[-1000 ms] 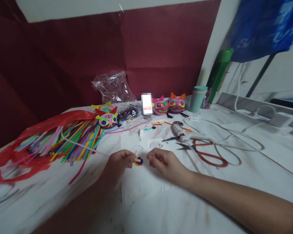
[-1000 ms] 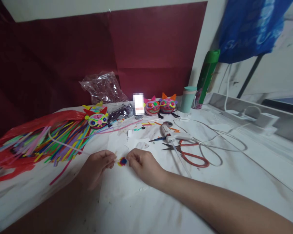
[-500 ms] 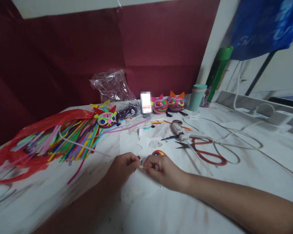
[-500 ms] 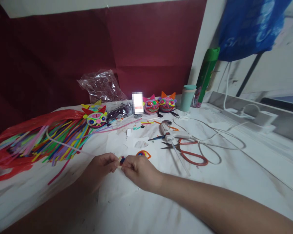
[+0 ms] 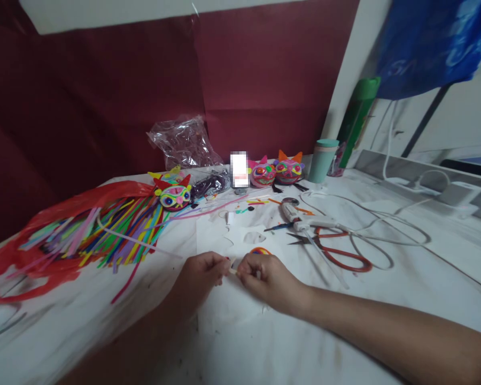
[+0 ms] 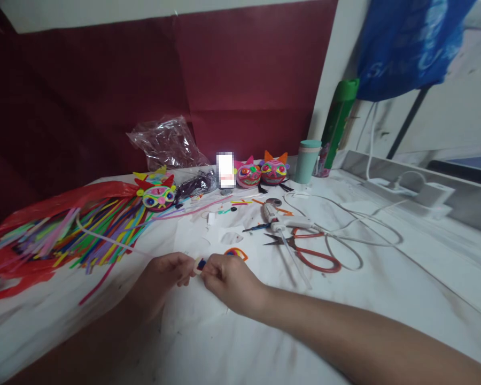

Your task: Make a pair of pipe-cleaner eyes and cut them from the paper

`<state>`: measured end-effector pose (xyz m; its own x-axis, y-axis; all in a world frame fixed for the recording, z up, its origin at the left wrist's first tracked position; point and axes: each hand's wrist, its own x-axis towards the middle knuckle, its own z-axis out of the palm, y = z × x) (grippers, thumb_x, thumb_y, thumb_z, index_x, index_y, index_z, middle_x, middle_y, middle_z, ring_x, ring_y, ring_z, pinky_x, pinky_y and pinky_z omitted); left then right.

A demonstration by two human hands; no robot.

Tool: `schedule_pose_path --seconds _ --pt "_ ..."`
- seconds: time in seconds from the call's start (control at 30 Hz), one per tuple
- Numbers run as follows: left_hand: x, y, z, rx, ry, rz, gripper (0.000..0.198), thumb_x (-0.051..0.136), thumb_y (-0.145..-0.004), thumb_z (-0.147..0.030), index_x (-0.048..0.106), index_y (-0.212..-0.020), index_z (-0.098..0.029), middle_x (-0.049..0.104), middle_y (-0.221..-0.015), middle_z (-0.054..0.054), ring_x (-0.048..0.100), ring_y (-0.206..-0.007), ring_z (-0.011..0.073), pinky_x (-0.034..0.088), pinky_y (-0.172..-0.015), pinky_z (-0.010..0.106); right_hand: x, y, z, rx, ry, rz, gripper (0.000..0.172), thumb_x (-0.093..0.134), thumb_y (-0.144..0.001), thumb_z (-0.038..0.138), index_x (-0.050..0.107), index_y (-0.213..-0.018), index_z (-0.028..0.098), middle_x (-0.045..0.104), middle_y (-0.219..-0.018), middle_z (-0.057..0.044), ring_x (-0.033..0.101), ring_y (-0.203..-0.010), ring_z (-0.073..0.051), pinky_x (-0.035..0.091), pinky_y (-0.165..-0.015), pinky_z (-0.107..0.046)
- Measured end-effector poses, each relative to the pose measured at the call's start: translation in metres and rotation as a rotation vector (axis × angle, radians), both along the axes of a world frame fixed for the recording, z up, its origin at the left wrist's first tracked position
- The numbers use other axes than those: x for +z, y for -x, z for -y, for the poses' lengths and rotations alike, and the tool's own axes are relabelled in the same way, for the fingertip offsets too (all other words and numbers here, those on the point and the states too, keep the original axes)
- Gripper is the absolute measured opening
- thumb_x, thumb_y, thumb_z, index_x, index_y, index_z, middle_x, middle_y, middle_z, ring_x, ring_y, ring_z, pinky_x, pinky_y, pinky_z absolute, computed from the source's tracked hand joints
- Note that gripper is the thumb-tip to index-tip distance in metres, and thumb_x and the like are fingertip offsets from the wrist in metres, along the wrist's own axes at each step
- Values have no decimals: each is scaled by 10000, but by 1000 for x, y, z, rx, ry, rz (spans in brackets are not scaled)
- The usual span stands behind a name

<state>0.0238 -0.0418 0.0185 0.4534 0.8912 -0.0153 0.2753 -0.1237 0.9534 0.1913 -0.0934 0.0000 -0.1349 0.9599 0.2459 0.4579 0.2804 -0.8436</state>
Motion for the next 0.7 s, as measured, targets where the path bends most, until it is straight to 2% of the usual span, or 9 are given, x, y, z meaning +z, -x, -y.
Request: schedule_pose_path --seconds 0.1,0.2,0.33,0.43,0.5,0.57,0.63,0.7 --pt "0 -1 -1 37 2 -7 258 614 -679 -393 562 -571 -164 462 -494 -52 396 -509 101 290 -528 239 0 1 0 5 -13 12 121 496 -744 132 518 -631 169 495 -555 38 422 -515 -82 322 -477 -179" --pt "3 2 -7 89 19 18 249 610 -664 -390 570 -572 -163 474 -484 -49 400 -496 101 298 -531 240 8 -3 -1 -19 -77 10 120 482 -774 166 545 -672 171 560 -603 12 493 -570 -105 385 -532 -197" --pt "12 11 -20 130 -6 -21 191 594 -632 -346 584 -580 -162 488 -479 -46 434 -496 111 328 -541 242 39 -20 -2 -90 -182 -17 141 473 -822 248 572 -756 172 619 -684 -17 570 -638 -133 440 -580 -223" --pt "16 18 -29 142 -44 -95 188 576 -605 -350 582 -564 -167 501 -470 -42 449 -490 122 328 -525 242 70 -50 -7 -197 -272 72 145 506 -820 292 590 -806 175 654 -740 -31 593 -666 -146 451 -589 -228" --pt "15 22 -35 126 -60 -125 201 567 -599 -364 568 -539 -172 498 -461 -41 452 -486 126 328 -519 241 84 -78 -13 -307 -303 209 171 501 -828 306 604 -821 170 665 -746 -38 586 -634 -142 447 -579 -228" --pt "9 24 -42 108 -69 -141 212 552 -603 -370 558 -522 -175 481 -440 -44 443 -474 124 321 -512 235 91 -110 -18 -434 -300 421 186 496 -833 291 625 -851 158 679 -763 -46 586 -620 -142 445 -583 -231" --pt "1 25 -48 110 -54 -169 212 559 -592 -381 575 -536 -176 476 -416 -46 420 -449 121 302 -496 229 89 -142 -21 -511 -211 660 247 446 -872 287 640 -911 139 693 -831 -68 605 -660 -152 456 -615 -239" --pt "-5 24 -52 168 -71 -141 213 566 -615 -382 576 -545 -181 455 -402 -53 402 -442 117 295 -495 225 80 -169 -21 -497 -116 842 287 418 -894 268 639 -994 116 690 -943 -97 625 -761 -161 464 -677 -236"
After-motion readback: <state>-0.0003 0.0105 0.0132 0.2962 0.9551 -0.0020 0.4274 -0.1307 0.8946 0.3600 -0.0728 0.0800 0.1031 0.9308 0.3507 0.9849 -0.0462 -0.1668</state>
